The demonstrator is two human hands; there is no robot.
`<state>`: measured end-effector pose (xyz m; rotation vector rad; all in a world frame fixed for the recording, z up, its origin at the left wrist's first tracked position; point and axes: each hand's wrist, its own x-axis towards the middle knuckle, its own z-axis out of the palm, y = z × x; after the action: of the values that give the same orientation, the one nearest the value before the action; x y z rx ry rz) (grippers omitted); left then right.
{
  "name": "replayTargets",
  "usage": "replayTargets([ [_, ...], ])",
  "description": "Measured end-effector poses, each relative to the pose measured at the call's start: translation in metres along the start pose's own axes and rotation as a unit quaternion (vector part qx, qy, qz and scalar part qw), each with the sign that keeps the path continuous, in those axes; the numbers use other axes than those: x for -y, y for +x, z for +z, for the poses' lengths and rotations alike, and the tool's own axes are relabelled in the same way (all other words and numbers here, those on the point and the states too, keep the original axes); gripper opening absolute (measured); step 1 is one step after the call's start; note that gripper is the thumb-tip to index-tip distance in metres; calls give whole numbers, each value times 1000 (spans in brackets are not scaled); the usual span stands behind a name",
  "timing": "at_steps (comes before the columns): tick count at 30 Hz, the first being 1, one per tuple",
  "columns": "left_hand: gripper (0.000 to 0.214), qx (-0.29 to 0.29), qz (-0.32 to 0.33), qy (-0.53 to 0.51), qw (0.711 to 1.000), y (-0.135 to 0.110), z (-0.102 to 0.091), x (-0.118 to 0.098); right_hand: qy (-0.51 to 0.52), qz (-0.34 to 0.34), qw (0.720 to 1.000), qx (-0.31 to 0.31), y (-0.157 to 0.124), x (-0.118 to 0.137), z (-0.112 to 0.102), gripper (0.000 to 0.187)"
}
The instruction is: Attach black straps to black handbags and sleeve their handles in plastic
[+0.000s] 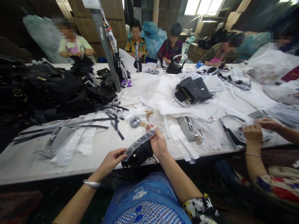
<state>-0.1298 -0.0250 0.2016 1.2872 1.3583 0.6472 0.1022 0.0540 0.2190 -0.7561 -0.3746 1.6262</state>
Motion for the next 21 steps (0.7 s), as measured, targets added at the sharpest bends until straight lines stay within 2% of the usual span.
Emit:
replayTargets([
  [2,37,-3,5,47,999,-6,1,13,13,9,1000,-6,10,11,6,30],
  [5,34,-33,22,79,996,-11,3,26,-12,29,999,26,15,18,9,30],
  [9,36,-50,15,15,999,-9,7,25,-146,86,983,72,8,13,4,41],
  [11,35,-59,16,-37,997,-3,11,18,-189,115,969,108,6,13,7,40],
  [16,40,-119,62,-127,983,21,19,3,-170,56,972,152,28,29,34,34],
  [18,43,-143,86,-129,977,24,22,9,-185,33,970,156,41,35,40,33],
  [21,42,-186,100,-68,975,17,34,33,-215,22,967,138,49,33,32,31],
])
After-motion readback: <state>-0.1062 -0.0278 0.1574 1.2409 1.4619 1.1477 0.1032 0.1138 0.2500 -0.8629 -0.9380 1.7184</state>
